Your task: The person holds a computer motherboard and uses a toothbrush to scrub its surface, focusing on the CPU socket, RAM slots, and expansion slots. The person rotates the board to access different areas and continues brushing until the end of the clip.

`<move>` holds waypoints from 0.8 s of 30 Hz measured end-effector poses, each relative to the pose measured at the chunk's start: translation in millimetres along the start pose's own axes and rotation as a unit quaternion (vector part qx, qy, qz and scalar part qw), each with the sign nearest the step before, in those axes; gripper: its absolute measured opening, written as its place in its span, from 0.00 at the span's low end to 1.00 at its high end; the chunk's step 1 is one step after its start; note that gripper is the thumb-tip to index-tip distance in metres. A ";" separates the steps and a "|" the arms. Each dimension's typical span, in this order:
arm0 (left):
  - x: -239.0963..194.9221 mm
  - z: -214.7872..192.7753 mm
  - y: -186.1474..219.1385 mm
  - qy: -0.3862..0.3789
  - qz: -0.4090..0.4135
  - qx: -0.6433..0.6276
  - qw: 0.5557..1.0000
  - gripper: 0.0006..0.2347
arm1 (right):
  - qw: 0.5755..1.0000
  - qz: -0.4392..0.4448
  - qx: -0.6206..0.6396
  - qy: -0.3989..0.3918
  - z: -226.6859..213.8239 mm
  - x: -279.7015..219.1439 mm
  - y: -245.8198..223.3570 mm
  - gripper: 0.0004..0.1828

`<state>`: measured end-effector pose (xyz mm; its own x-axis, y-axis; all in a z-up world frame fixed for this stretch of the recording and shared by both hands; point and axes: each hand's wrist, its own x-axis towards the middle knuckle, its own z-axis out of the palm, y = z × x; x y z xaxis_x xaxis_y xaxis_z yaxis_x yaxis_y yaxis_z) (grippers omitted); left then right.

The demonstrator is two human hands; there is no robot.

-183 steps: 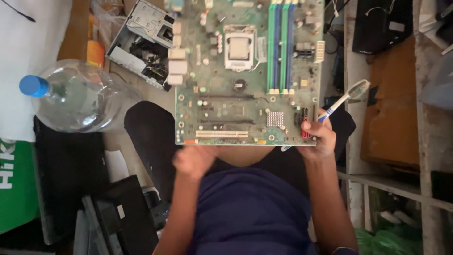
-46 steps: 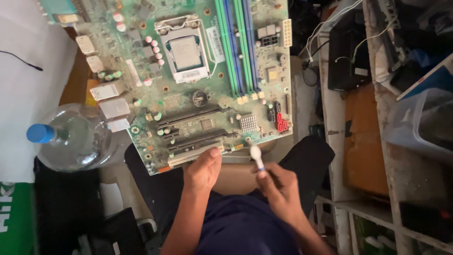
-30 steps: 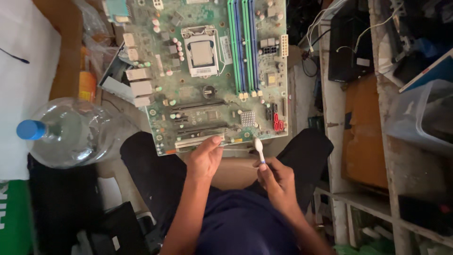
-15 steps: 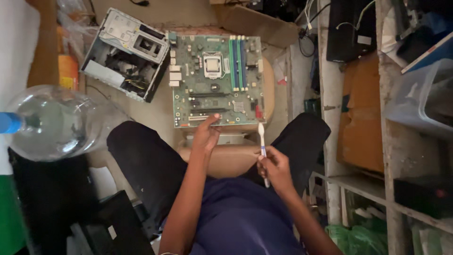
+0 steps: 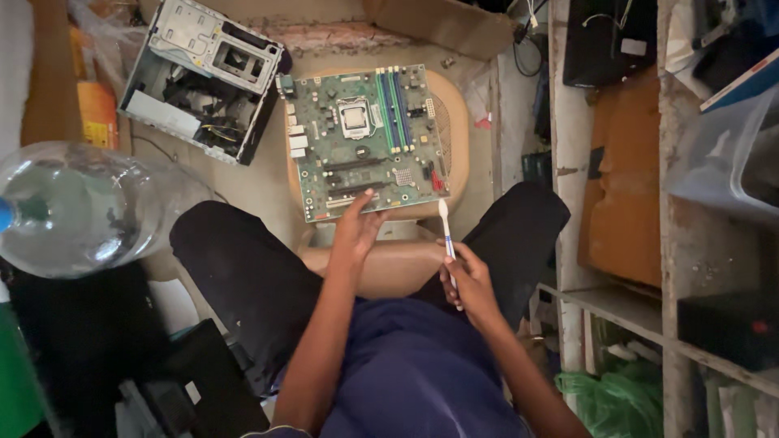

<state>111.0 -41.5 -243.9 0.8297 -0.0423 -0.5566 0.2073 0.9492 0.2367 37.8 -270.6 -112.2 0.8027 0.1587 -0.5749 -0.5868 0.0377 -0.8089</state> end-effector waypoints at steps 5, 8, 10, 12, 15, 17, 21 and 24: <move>-29.3 18.7 10.9 0.059 -0.103 0.052 0.992 0.23 | 0.999 0.026 0.032 0.023 -4.6 11.5 18.0 0.09; -30.8 20.4 7.9 0.057 -0.098 0.071 0.991 0.26 | 0.999 0.031 0.019 0.025 -0.8 12.9 24.5 0.08; -29.4 16.2 7.1 0.083 -0.124 0.095 0.984 0.27 | 0.999 0.029 0.009 0.025 4.8 13.0 28.4 0.08; -24.2 11.5 9.1 0.087 -0.147 0.104 0.980 0.30 | 0.999 0.023 0.002 0.029 10.9 15.9 30.0 0.07; -19.4 -0.9 8.6 0.081 -0.187 0.108 0.973 0.35 | 0.999 0.025 -0.010 0.032 15.3 16.6 33.8 0.07; -15.9 -7.5 10.5 0.096 -0.207 0.134 0.964 0.38 | 0.998 0.023 -0.031 0.039 17.5 19.9 34.7 0.08; -10.4 -4.6 14.7 0.099 -0.234 0.172 0.952 0.40 | 0.995 0.034 -0.072 0.051 16.5 26.4 33.9 0.11; -27.5 9.4 16.7 0.106 -0.246 0.201 0.942 0.41 | 0.997 0.019 -0.058 0.046 15.7 25.8 36.6 0.11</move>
<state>96.5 -27.4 -217.2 0.4681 -0.3427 -0.8145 0.7553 0.6336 0.1675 35.3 -249.6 -154.7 0.7896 0.0656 -0.6101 -0.6051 -0.0826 -0.7919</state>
